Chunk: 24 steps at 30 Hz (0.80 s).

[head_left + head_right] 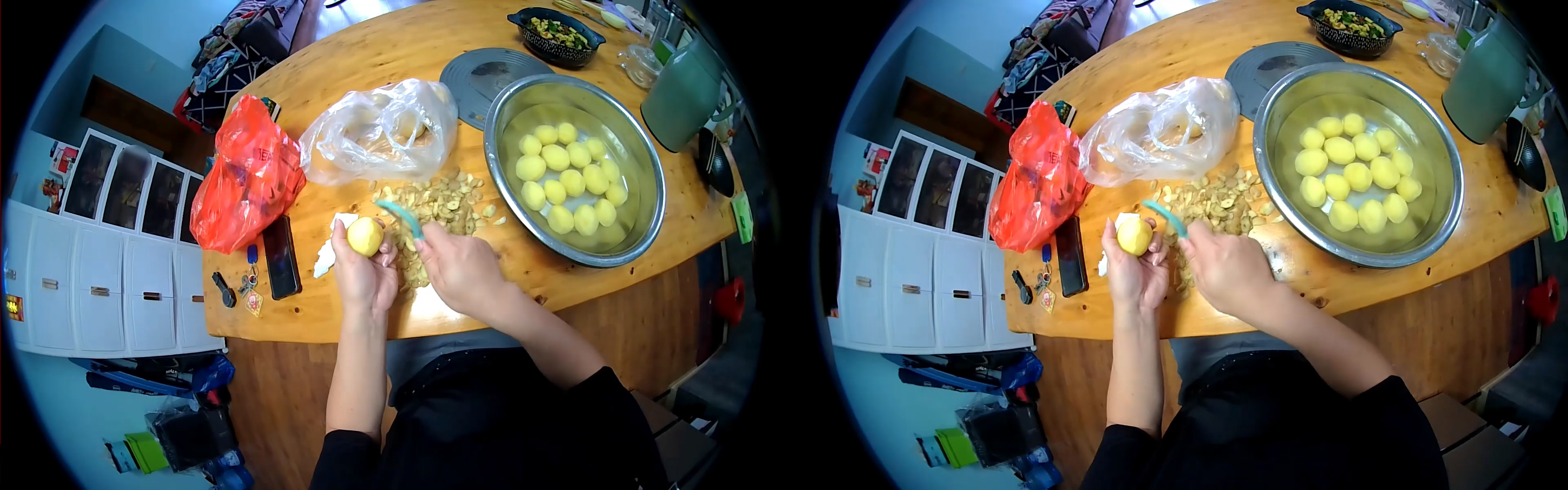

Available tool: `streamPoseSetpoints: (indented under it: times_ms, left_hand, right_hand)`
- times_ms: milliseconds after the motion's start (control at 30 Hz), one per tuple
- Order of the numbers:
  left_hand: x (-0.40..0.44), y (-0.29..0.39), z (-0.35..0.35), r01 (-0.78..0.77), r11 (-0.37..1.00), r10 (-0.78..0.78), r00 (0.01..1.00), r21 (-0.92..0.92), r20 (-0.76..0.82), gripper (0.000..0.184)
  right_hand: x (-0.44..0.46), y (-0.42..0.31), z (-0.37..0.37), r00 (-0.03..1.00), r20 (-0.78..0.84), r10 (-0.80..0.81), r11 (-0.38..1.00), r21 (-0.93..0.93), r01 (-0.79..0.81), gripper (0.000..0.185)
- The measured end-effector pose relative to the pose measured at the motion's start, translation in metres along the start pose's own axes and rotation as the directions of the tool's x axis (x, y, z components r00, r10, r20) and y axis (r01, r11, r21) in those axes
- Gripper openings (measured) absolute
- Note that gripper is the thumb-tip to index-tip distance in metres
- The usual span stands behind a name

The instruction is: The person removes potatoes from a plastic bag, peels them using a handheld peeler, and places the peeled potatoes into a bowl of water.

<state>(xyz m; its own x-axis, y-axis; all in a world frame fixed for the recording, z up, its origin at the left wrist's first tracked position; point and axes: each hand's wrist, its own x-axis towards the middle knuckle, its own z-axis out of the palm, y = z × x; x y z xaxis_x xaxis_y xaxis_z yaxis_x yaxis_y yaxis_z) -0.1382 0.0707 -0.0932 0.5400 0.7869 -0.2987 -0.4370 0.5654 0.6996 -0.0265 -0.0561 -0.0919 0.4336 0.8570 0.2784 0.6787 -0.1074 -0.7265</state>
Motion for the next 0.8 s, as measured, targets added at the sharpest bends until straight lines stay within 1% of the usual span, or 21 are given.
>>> streamPoseSetpoints:
  times_ms: [67,167,200,300,400,500,533,600,633,700,800]
  left_hand:
    - [0.007,-0.002,-0.008,0.104,0.981,-0.089,0.992,-0.165,0.094,0.048]
    - [0.006,-0.007,-0.015,0.183,0.971,-0.189,0.982,-0.152,-0.026,0.049]
    - [0.001,-0.006,-0.005,0.185,0.966,-0.200,0.977,-0.181,-0.070,0.051]
    - [-0.003,-0.007,0.012,0.124,0.977,-0.161,0.963,-0.173,-0.215,0.050]
    - [-0.002,-0.006,-0.004,0.145,0.984,-0.155,0.984,-0.103,-0.089,0.046]
    - [-0.004,-0.004,-0.006,0.032,0.999,-0.033,0.999,-0.022,-0.038,0.045]
    - [-0.002,-0.001,-0.004,0.058,0.998,-0.059,0.997,-0.025,-0.040,0.044]
    - [-0.002,0.005,-0.002,0.110,0.993,-0.112,0.992,-0.037,-0.062,0.043]
    - [-0.002,0.005,-0.002,0.137,0.988,-0.140,0.989,-0.069,-0.042,0.043]
    - [-0.001,0.005,0.000,0.192,0.973,-0.193,0.981,-0.130,0.007,0.042]
    - [0.000,0.003,0.000,0.252,0.952,-0.255,0.967,-0.176,0.008,0.043]
  right_hand:
    - [-0.003,0.002,0.005,0.994,-0.062,-0.093,0.995,-0.028,0.091,0.020]
    - [-0.007,-0.003,0.008,0.979,-0.104,-0.175,0.984,-0.053,0.171,0.019]
    - [-0.008,-0.002,0.013,0.974,-0.102,-0.204,0.978,-0.072,0.197,0.018]
    - [-0.008,-0.004,0.017,0.976,-0.066,-0.207,0.975,-0.091,0.200,0.017]
    - [-0.007,-0.003,0.013,0.986,-0.003,-0.166,0.983,-0.084,0.165,0.016]
    - [0.007,0.012,0.004,0.997,0.072,0.035,0.995,-0.099,-0.027,0.016]
    - [0.008,0.017,0.001,0.998,0.061,0.025,0.998,-0.052,-0.022,0.018]
    - [0.007,0.012,-0.005,0.999,0.048,-0.007,0.999,-0.041,0.009,0.018]
    - [0.006,0.009,-0.007,0.999,0.042,-0.023,0.999,-0.034,0.024,0.018]
    - [0.001,0.007,-0.002,0.995,0.019,-0.095,0.995,-0.020,0.095,0.019]
    - [-0.002,0.001,0.001,0.983,-0.018,-0.181,0.983,-0.012,0.181,0.019]
